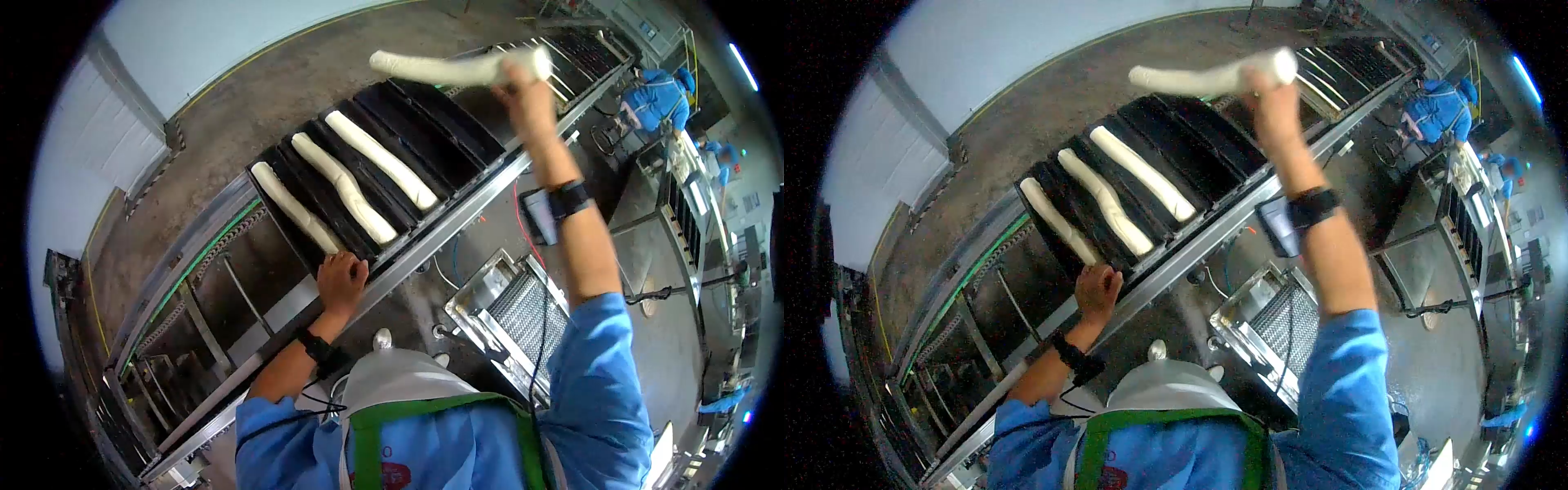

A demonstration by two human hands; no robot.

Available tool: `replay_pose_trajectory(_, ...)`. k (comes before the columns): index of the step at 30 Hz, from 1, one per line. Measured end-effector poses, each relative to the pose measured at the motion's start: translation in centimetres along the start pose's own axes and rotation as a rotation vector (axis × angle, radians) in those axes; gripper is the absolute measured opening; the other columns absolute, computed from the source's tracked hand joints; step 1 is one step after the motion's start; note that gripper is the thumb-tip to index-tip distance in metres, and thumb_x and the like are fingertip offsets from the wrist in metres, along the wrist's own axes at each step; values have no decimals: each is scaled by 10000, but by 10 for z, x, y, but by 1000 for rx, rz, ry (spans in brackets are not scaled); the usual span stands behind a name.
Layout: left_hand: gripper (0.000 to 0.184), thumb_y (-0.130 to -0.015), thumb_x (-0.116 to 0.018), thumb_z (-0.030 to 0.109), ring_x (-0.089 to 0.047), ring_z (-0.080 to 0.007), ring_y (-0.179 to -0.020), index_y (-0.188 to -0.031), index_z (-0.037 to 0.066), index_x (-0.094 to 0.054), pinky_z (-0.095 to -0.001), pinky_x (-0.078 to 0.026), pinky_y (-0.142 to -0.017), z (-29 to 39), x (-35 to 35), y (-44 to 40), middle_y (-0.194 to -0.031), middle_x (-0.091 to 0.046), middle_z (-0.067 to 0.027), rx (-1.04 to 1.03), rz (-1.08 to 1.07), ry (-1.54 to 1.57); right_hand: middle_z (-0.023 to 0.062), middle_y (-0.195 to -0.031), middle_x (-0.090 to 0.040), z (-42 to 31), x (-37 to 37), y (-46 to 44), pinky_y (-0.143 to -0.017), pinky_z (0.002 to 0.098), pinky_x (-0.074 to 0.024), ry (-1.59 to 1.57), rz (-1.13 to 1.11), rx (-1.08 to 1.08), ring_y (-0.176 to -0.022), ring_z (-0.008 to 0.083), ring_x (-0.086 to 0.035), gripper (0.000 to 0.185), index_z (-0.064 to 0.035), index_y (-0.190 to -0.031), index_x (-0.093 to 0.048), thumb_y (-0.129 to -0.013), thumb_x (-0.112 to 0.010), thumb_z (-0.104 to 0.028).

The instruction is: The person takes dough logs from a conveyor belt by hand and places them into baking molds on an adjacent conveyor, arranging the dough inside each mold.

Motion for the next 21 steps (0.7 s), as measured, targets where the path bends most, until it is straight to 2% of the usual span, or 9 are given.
replay_pose_trajectory(2,166,-712,-537,194,-462,-245,-674,-617,79,-465,-362,-361,-605,1,1,-2,-659,-484,-44,13,9,-26,114,-1028,-471,91,14,17,-813,338,-377,414,-268,-34,-960,239,-453,505,-23,-1096,-413,-674,-619,-205)
replay_pose_trajectory(4,167,-709,-541,191,-463,-249,-679,-615,74,-467,-361,-362,-605,-3,-1,-2,-660,-490,-47,35,-29,-9,142,-1080,-443,197,89,47,-872,327,-326,746,-269,-303,-1011,265,-421,604,-27,-1170,-351,-668,-631,-214)
replay_pose_trajectory(6,168,-705,-545,187,-464,-252,-683,-614,68,-469,-359,-362,-606,-6,-7,-6,-662,-495,-50,65,-57,18,137,-1211,-356,187,134,83,-853,319,-343,950,-310,-439,-1092,228,-362,586,-9,-1193,-324,-699,-601,-158)
replay_pose_trajectory(8,164,-701,-547,179,-465,-258,-689,-613,65,-470,-357,-363,-609,-9,-9,-5,-659,-500,-56,48,-74,41,122,-1217,-356,144,169,126,-873,306,-324,964,-305,-455,-1102,215,-356,548,-32,-1186,-346,-706,-586,-139)
replay_pose_trajectory(11,167,-715,-537,181,-461,-263,-684,-626,56,-470,-359,-362,-609,-10,-14,-4,-669,-504,-60,30,-57,27,122,-1169,-410,133,271,200,-856,306,-340,851,-277,-517,-1073,232,-392,496,-46,-1155,-396,-704,-585,-133)
replay_pose_trajectory(14,150,-731,-532,197,-469,-261,-723,-692,55,-507,-354,-371,-639,-8,-18,-3,-732,-521,-63,107,-88,-54,153,-1034,-504,103,360,301,-815,321,-369,1059,-149,-854,-967,247,-471,473,-74,-1102,-449,-681,-622,-203)
replay_pose_trajectory(17,193,-774,-473,240,-477,-246,-833,-834,81,-563,-341,-375,-717,-33,-36,2,-837,-536,-79,171,-132,-29,143,-1006,-529,89,449,411,-797,359,-387,1322,-113,-716,-947,292,-487,467,-68,-1059,-484,-647,-644,-221)
replay_pose_trajectory(19,268,-798,-429,258,-483,-242,-873,-921,62,-564,-335,-370,-759,-47,-43,0,-904,-540,-101,167,-176,-60,178,-969,-524,59,457,467,-791,359,-380,1486,-57,-860,-910,318,-487,529,-52,-1062,-478,-614,-658,-267)
replay_pose_trajectory(21,319,-811,-405,263,-492,-242,-879,-976,28,-544,-327,-366,-777,-52,-47,-5,-948,-539,-119,145,-183,11,153,-1040,-473,39,466,514,-795,447,-359,1579,59,-950,-1021,313,-395,560,-86,-1095,-447,-614,-646,-291)
Point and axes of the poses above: each hand's wrist, its own y-axis away from the middle knuckle, its own x-axis out of the back of the hand, z = x × y, the point moved 9 cm from there along -y, towards the middle knuckle
